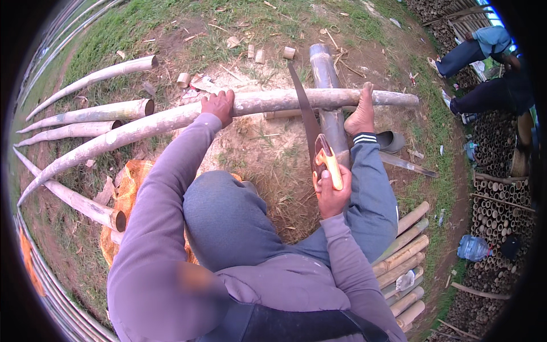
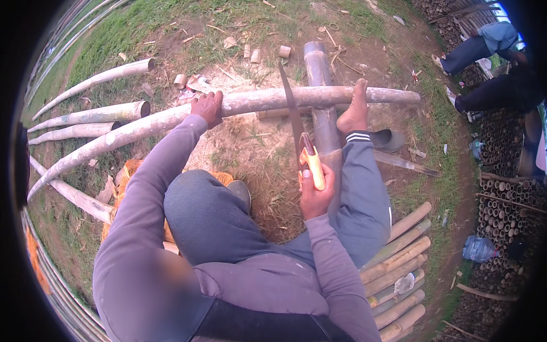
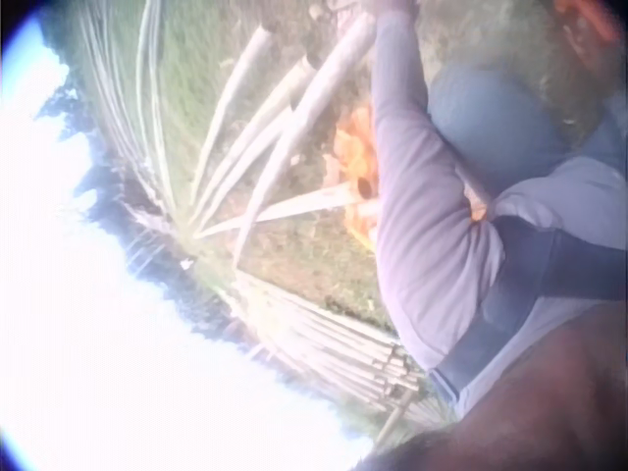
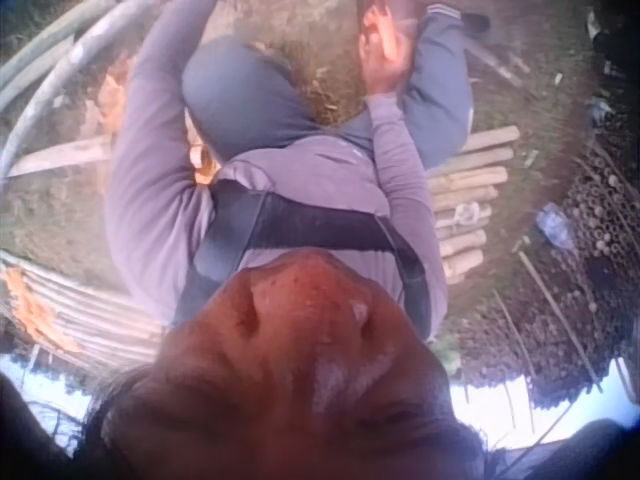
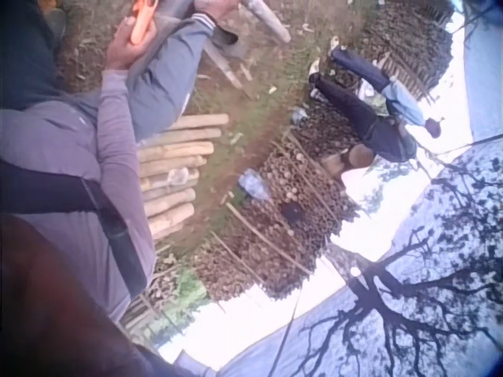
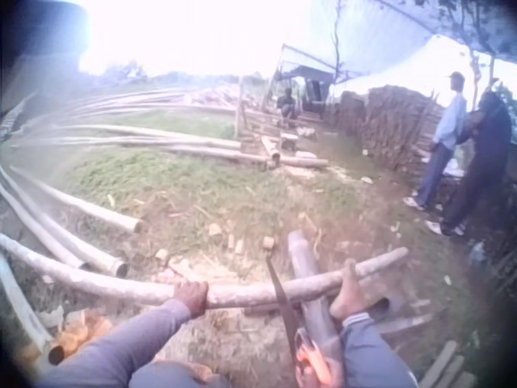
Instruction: The person sits on the ground and uses a hand saw to cut bamboo poles. They position the bamboo between their legs, saw through it, and then wrap a cloth around their right hand before continuing to saw another piece.
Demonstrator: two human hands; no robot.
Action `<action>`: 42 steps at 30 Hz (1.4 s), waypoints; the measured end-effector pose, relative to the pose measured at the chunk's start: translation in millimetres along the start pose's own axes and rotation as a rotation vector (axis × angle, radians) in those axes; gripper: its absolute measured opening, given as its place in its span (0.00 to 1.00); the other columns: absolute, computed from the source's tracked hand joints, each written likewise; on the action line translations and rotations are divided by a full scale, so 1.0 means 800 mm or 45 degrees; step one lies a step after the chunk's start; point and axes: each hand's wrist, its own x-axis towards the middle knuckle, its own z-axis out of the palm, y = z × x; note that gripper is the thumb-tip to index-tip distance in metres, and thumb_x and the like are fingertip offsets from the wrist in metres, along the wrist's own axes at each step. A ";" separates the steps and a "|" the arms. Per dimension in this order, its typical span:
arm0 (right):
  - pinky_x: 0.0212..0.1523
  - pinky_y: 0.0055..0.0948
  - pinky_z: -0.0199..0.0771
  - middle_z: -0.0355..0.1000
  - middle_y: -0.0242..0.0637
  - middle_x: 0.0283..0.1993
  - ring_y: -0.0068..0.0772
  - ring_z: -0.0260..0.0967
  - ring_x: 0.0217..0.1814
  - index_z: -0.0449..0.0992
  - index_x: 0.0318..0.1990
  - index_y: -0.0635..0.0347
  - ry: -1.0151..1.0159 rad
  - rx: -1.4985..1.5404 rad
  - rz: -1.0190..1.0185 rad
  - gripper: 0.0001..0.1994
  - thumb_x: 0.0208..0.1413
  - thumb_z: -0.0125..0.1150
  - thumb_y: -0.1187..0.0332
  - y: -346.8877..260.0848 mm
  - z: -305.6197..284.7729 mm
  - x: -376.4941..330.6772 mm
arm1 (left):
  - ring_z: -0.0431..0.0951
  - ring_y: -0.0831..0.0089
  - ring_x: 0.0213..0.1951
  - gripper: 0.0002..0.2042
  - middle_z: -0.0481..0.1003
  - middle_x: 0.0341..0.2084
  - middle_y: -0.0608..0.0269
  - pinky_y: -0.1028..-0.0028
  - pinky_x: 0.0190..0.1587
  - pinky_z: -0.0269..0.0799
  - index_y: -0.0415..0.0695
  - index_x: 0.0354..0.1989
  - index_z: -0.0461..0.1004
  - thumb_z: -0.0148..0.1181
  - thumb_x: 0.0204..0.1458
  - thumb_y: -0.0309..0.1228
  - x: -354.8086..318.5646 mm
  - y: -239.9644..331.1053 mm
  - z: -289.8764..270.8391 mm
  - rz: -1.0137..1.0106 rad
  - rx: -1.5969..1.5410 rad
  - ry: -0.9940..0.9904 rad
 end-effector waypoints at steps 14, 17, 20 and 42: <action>0.26 0.17 0.71 0.74 0.31 0.34 0.14 0.67 0.26 0.70 0.63 0.70 -0.128 0.078 0.022 0.27 0.70 0.68 0.55 0.017 -0.013 0.009 | 0.78 0.46 0.60 0.37 0.76 0.56 0.51 0.40 0.60 0.69 0.47 0.61 0.65 0.79 0.44 0.41 -0.004 -0.006 -0.006 -0.005 0.025 -0.063; 0.25 0.17 0.71 0.74 0.32 0.34 0.14 0.67 0.25 0.71 0.63 0.70 -0.109 0.070 0.004 0.28 0.70 0.67 0.54 0.017 -0.011 0.011 | 0.78 0.48 0.60 0.39 0.76 0.56 0.54 0.40 0.59 0.69 0.49 0.62 0.63 0.80 0.44 0.45 0.000 -0.001 -0.004 0.014 0.050 -0.062; 0.25 0.17 0.71 0.74 0.32 0.34 0.14 0.67 0.26 0.71 0.62 0.70 -0.078 0.092 0.011 0.27 0.70 0.67 0.53 0.028 -0.009 0.014 | 0.78 0.48 0.60 0.39 0.76 0.56 0.53 0.40 0.59 0.69 0.49 0.62 0.63 0.81 0.44 0.46 -0.001 0.004 -0.008 0.007 0.054 -0.054; 0.23 0.17 0.70 0.79 0.32 0.38 0.13 0.69 0.27 0.73 0.67 0.68 -0.144 -0.026 -0.007 0.20 0.73 0.63 0.67 0.036 0.062 0.104 | 0.85 0.49 0.48 0.29 0.80 0.45 0.52 0.47 0.48 0.77 0.49 0.53 0.67 0.75 0.45 0.38 0.011 -0.007 0.007 0.057 -0.004 0.047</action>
